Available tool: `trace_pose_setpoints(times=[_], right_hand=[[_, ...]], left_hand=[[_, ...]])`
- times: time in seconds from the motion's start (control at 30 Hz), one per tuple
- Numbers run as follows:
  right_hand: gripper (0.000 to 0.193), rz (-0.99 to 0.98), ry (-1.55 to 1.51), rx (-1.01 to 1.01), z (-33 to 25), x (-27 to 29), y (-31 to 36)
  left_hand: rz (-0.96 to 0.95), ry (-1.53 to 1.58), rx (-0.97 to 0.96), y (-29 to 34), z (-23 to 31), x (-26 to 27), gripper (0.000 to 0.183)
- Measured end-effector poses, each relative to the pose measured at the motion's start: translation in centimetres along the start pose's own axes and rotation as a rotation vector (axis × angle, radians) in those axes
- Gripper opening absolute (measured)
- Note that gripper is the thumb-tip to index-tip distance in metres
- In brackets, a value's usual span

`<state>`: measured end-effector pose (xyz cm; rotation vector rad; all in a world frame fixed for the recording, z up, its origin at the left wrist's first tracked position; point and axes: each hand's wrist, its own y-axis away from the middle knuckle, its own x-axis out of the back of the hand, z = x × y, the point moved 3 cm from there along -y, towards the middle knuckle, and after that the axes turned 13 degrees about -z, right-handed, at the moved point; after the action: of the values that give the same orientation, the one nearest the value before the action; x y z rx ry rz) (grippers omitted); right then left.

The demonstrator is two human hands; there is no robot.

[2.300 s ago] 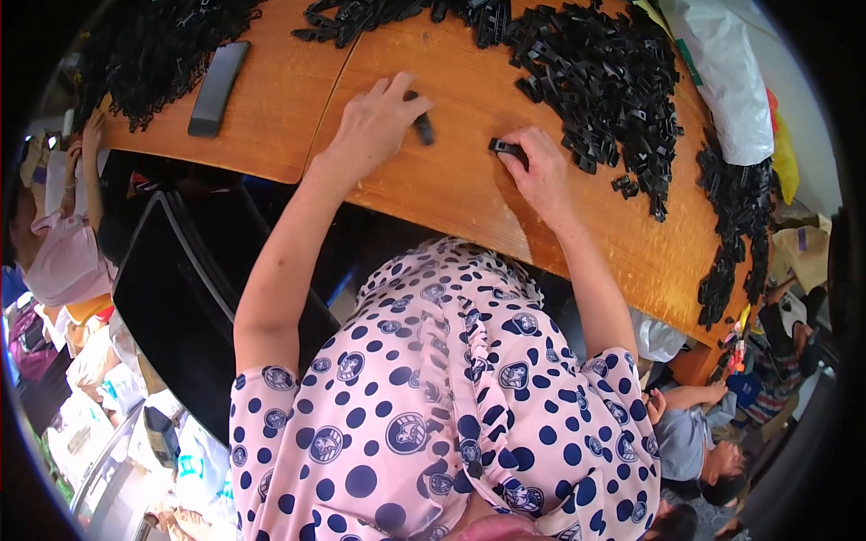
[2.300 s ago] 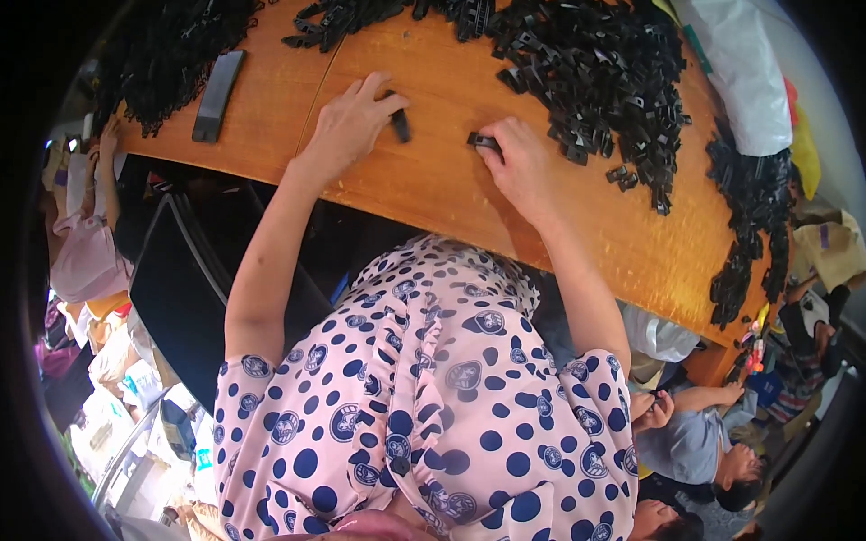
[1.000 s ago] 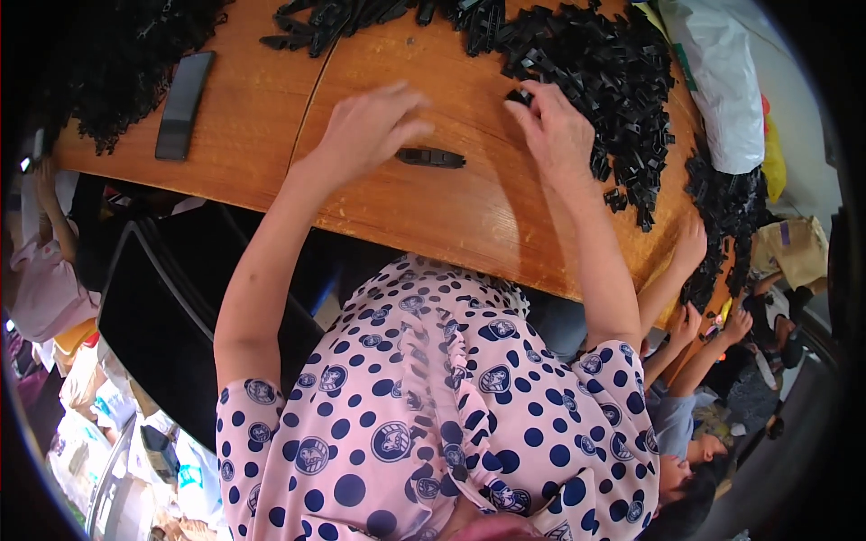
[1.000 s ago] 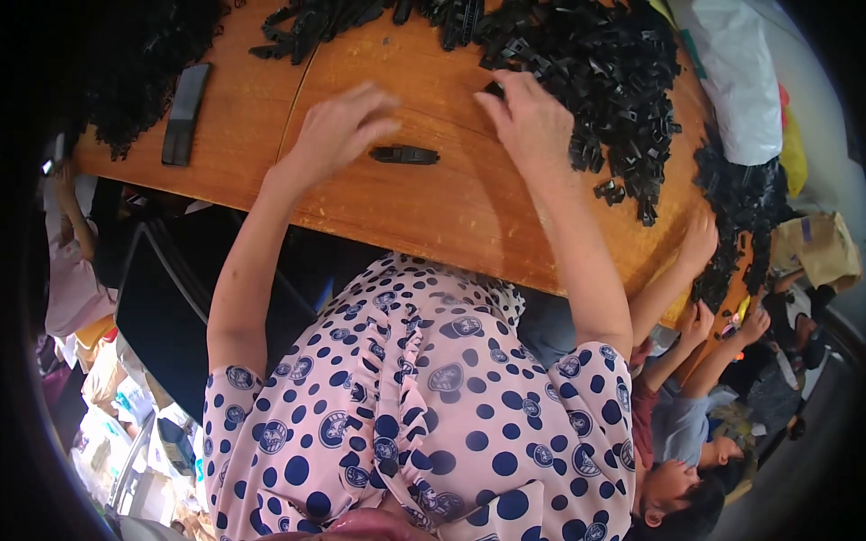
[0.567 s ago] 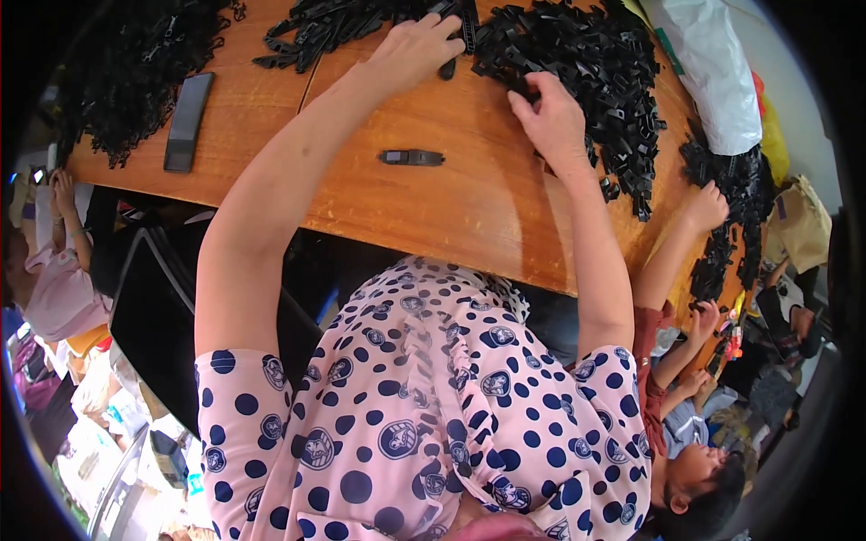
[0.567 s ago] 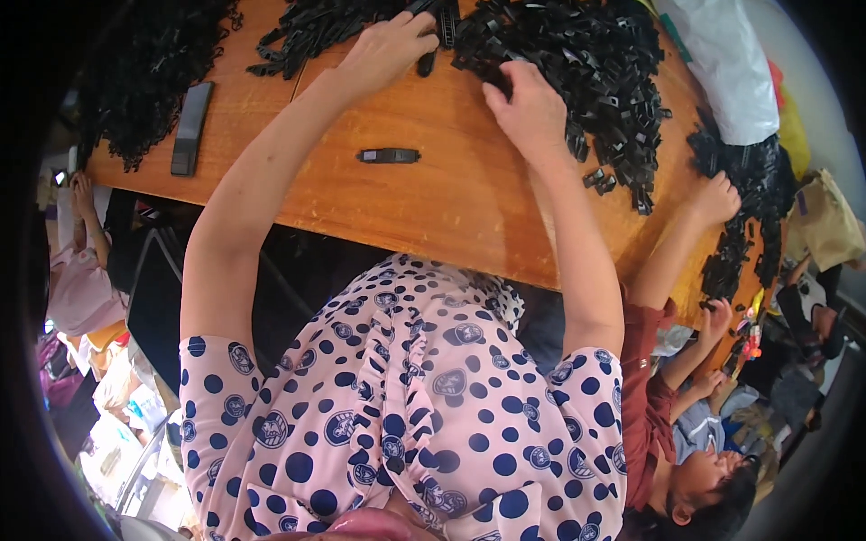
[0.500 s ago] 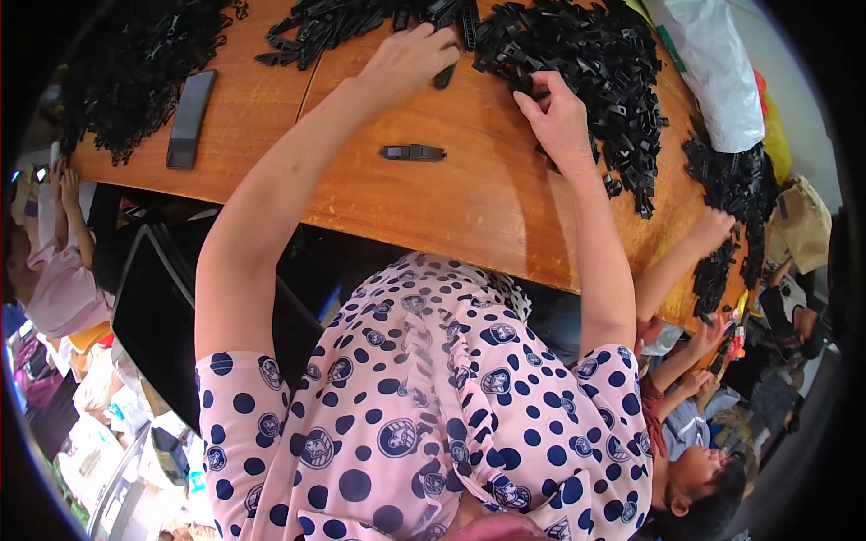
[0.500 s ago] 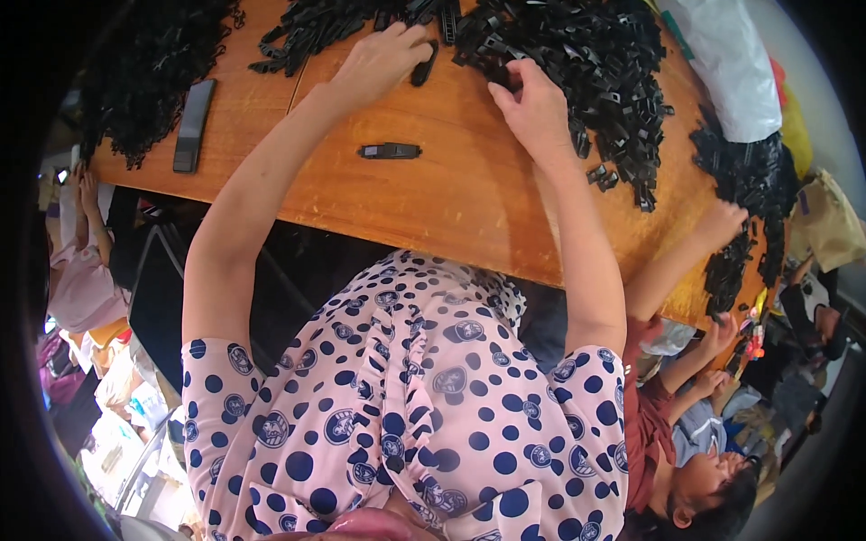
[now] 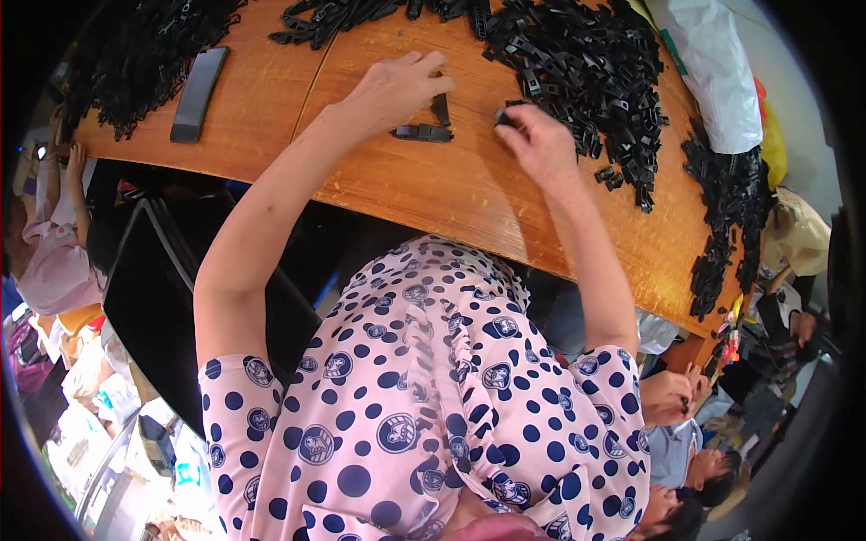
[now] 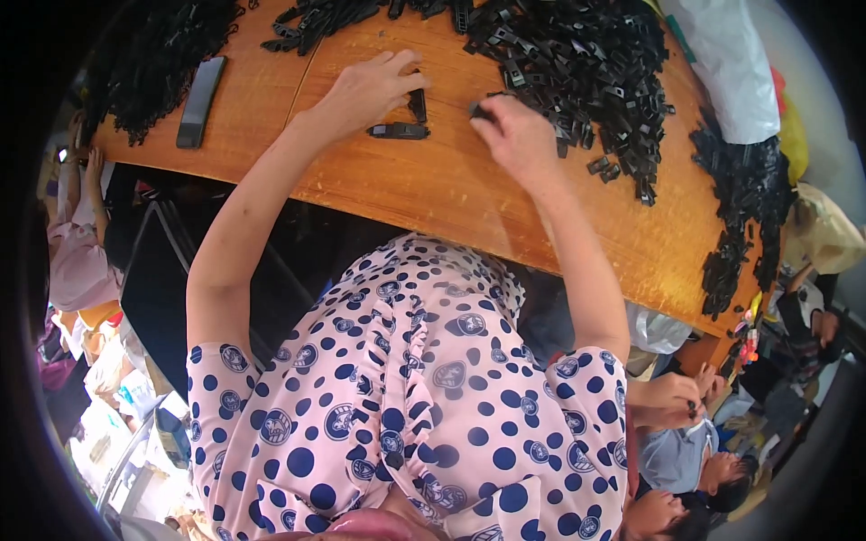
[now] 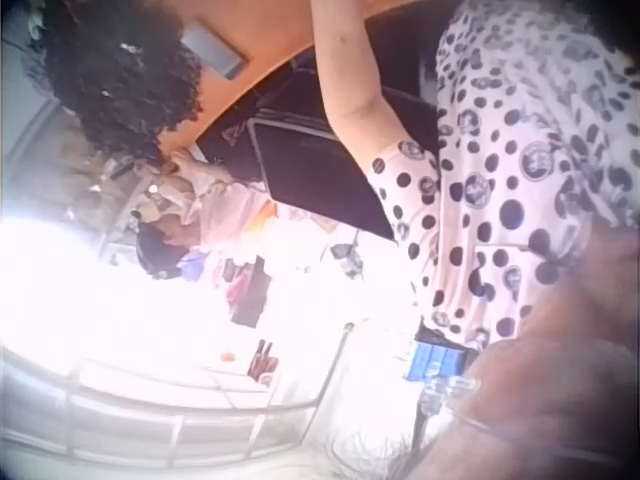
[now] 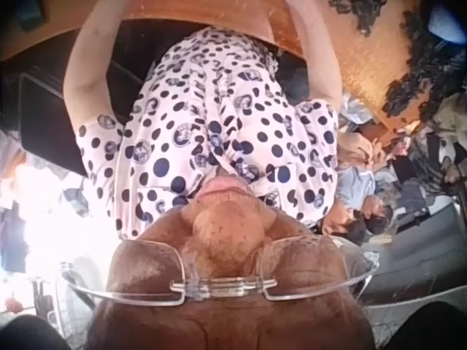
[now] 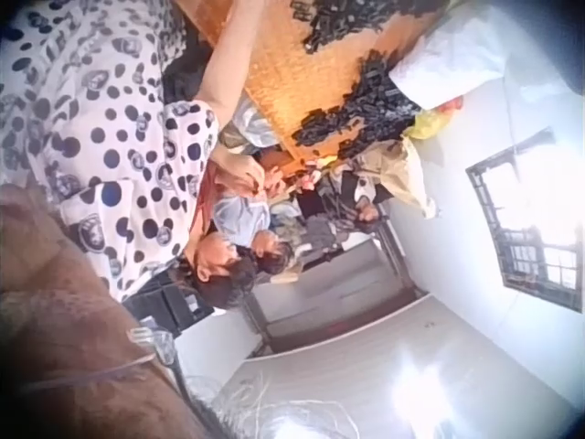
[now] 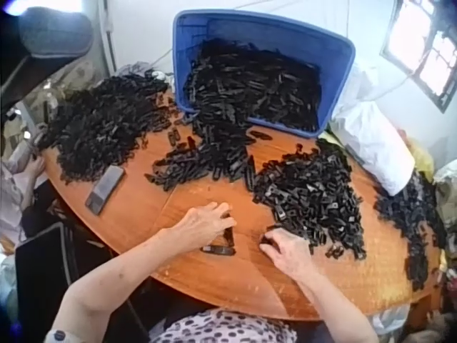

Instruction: The person sorts and aligns small black plastic components by hand on a wooden workbench.

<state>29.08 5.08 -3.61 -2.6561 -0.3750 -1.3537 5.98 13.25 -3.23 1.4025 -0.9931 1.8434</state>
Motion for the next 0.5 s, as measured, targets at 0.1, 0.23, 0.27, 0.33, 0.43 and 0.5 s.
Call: trace_pose_setpoints(times=[0.1, 0.23, 0.27, 0.33, 0.43, 0.5], right_hand=[[0.024, -0.049, 0.121, -0.034, -1.4, -0.7, 0.5], [0.023, -0.007, 0.147, 0.017, -1.5, -0.4, 0.1], [0.023, -0.007, 0.147, 0.044, -1.6, -0.3, 0.0], [0.023, -0.031, 0.147, 0.047, -1.9, -0.3, -0.3], [0.023, -0.07, 0.148, 0.046, -2.1, -0.5, -0.8], [0.022, -0.092, 0.148, 0.039, -2.2, -0.7, -1.2]], left_hand=[[-0.171, 0.102, 0.036, 0.1, -0.5, -1.0, 0.03], [-0.324, 0.259, 0.078, -0.2, 0.2, -0.8, 0.027], [-0.359, 0.286, 0.053, -0.2, 0.4, -0.7, 0.027], [-0.456, 0.298, 0.134, -0.8, 0.3, -0.1, 0.028], [-0.46, 0.323, 0.19, -0.7, -0.4, -0.7, 0.03], [-0.369, 0.343, 0.169, 0.1, -0.9, -1.4, 0.031]])
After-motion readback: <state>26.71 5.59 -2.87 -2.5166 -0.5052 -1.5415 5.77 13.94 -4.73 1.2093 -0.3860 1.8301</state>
